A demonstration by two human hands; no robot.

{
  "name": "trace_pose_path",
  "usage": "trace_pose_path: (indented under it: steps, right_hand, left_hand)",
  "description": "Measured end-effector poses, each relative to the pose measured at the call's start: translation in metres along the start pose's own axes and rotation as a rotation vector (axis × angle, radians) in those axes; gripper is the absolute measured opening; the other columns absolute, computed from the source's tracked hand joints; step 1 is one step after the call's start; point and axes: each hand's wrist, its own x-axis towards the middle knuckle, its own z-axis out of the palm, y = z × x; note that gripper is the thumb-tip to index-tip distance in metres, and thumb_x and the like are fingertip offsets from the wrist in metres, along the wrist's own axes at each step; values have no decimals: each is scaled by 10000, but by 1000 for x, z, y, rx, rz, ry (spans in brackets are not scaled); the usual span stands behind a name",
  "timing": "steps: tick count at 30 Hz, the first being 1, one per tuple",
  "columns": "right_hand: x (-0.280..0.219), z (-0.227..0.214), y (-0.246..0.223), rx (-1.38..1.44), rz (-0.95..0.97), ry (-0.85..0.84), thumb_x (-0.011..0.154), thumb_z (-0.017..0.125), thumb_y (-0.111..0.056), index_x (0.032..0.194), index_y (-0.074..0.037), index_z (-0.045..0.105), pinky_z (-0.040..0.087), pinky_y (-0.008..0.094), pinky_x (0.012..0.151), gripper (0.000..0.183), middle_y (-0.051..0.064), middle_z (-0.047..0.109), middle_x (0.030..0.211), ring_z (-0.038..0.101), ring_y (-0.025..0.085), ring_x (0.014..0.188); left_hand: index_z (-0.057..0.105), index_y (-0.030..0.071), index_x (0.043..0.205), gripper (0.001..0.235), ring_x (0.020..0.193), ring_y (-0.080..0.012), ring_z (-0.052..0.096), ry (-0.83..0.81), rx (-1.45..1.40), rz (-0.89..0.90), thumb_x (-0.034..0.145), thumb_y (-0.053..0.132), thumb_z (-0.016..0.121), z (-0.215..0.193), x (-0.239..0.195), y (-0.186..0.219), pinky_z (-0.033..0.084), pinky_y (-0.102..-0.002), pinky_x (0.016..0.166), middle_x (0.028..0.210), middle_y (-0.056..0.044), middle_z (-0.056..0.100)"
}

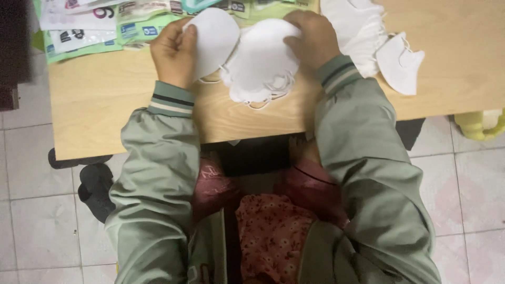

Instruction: The person is picking up individual white mask components and stacking them neatly on a wooden table.

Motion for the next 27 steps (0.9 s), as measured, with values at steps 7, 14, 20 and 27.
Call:
trace_pose_path:
  steps: [7,14,20,27]
  right_hand:
    - [-10,32,7,-191,108,-123,902,722,-221,1329,-118,681,516,546,740,441,203,634,1170,599,434,1006]
    - [-5,34,1,-174,217,-144,824,585,-141,1223,-124,716,494,539,751,420,139,669,1038,582,421,1004]
    - [-9,30,4,-66,222,-117,786,564,-139,1020,-148,755,475,453,768,302,41,658,885,570,343,905]
    - [-3,-15,-23,601,61,60,1055,595,151,1153,-18,551,491,312,903,200,105,593,1096,600,210,1017]
  left_hand:
    - [740,63,1143,193,884,-121,701,-62,-9,-52,1046,210,661,2,-7,32,595,-288,756,1000,-49,765]
    - [752,57,1116,181,951,-138,732,-22,-23,-93,1008,181,676,-1,-7,27,615,-294,831,1046,-50,776]
    - [758,75,1117,195,933,-130,730,-34,-25,-128,1006,216,683,-4,-10,23,607,-299,806,1015,-47,788]
    - [762,88,1147,245,1039,-198,707,-38,92,5,1034,253,618,-11,-9,28,580,-375,911,1094,-48,772]
